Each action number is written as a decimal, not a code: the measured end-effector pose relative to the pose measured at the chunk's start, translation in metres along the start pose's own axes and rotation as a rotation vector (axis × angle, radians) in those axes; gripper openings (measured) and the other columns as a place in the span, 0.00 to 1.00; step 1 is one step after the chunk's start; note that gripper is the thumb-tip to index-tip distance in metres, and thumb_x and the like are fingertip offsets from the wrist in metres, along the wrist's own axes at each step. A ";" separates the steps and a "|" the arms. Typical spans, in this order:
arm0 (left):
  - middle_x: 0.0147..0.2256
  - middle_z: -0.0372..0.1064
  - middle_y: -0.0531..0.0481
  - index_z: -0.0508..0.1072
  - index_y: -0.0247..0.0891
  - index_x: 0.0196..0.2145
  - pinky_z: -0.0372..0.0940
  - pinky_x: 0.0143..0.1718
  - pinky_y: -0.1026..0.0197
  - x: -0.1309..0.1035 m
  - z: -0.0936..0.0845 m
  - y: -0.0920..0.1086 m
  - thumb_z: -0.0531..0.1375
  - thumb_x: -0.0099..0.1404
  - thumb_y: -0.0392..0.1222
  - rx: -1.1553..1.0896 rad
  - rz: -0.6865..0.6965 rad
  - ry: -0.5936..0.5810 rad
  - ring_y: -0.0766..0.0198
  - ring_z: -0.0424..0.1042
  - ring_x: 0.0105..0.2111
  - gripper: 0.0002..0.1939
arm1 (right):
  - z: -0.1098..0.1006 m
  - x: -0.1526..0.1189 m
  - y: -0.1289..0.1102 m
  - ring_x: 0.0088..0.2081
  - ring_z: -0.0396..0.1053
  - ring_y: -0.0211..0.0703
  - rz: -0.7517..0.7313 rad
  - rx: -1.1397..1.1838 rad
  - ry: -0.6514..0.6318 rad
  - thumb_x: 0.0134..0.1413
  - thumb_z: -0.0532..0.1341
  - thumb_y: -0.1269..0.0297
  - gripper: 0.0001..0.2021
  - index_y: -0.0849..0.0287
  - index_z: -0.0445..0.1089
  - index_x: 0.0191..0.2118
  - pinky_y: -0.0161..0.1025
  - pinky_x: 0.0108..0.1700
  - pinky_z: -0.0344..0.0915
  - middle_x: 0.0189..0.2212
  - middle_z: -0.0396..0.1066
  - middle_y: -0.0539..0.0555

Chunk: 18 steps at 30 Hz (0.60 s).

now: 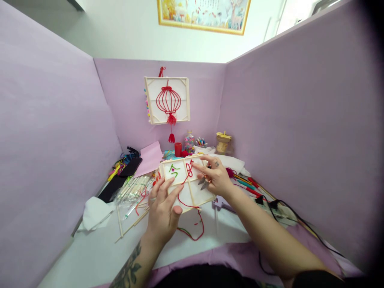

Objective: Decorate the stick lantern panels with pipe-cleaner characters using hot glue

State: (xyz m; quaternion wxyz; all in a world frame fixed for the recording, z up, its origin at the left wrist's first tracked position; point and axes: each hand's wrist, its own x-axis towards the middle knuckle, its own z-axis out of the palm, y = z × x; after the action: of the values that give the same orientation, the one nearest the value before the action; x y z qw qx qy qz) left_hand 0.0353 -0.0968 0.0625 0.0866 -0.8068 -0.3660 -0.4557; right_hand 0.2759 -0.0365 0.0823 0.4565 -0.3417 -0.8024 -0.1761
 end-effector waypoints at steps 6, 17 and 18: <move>0.58 0.61 0.39 0.73 0.38 0.53 0.49 0.60 0.45 -0.001 0.001 0.000 0.38 0.71 0.59 0.017 0.007 -0.001 0.48 0.50 0.62 0.33 | -0.001 -0.001 -0.002 0.47 0.62 0.50 0.020 0.022 0.015 0.60 0.58 0.65 0.18 0.49 0.72 0.55 0.49 0.49 0.66 0.53 0.62 0.59; 0.59 0.61 0.40 0.72 0.42 0.54 0.49 0.61 0.44 -0.003 -0.001 0.001 0.38 0.70 0.61 0.020 -0.007 -0.018 0.48 0.50 0.62 0.33 | -0.003 -0.001 -0.002 0.53 0.60 0.54 0.017 0.032 -0.014 0.60 0.58 0.63 0.18 0.46 0.71 0.55 0.53 0.52 0.65 0.56 0.60 0.58; 0.59 0.61 0.41 0.72 0.42 0.54 0.49 0.61 0.44 -0.003 -0.001 0.000 0.38 0.70 0.61 0.021 -0.009 -0.016 0.49 0.51 0.62 0.33 | -0.004 -0.001 -0.003 0.53 0.60 0.54 0.019 0.036 0.005 0.60 0.58 0.63 0.19 0.45 0.70 0.56 0.53 0.53 0.64 0.55 0.60 0.58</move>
State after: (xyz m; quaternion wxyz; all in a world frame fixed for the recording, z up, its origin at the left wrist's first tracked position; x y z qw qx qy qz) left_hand 0.0338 -0.0993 0.0608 0.0902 -0.8077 -0.3752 -0.4458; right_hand 0.2768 -0.0411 0.0839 0.4661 -0.3408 -0.8010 -0.1579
